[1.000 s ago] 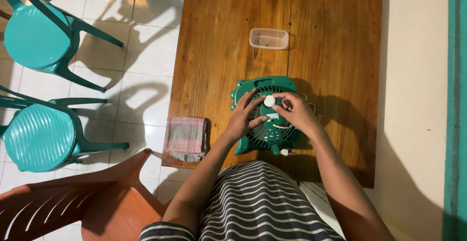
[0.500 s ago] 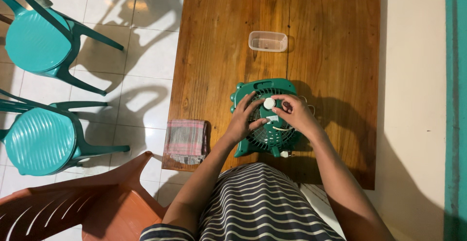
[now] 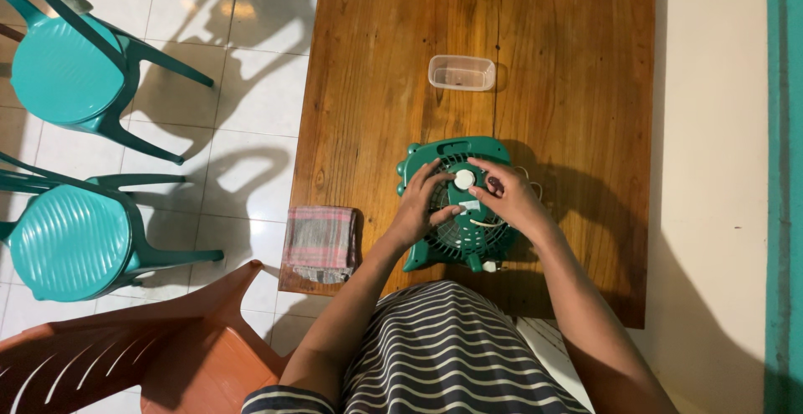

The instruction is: The person disassembles a small green electric fan on a wooden table. They use a screwdriver to remove screws from the front grille and the central hub, then lift off the grille and the hub cap, placing the cap into a small plastic container.

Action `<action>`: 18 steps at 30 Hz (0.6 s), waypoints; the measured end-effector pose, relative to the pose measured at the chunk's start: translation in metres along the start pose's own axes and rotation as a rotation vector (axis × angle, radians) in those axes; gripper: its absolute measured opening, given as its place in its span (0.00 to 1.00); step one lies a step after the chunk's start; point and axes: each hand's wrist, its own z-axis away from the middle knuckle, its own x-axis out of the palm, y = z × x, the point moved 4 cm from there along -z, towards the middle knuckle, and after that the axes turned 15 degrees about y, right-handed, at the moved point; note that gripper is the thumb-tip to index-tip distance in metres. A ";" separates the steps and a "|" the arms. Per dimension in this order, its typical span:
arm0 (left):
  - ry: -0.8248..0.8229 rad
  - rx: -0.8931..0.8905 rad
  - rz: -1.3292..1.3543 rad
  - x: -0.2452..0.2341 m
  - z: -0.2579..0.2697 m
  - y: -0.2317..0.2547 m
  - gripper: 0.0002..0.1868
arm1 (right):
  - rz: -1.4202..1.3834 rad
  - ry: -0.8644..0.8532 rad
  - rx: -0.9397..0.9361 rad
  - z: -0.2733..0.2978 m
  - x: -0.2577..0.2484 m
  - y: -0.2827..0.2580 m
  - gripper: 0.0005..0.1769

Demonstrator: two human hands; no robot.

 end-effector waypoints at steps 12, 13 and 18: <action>-0.029 -0.015 -0.016 -0.001 0.002 0.004 0.39 | -0.003 0.016 0.033 0.001 -0.001 0.001 0.18; -0.027 -0.010 -0.011 -0.001 0.002 0.005 0.39 | 0.001 0.020 0.031 0.001 -0.001 0.001 0.17; -0.013 0.004 -0.005 -0.001 0.002 0.005 0.40 | 0.008 0.015 0.071 0.001 -0.001 0.002 0.18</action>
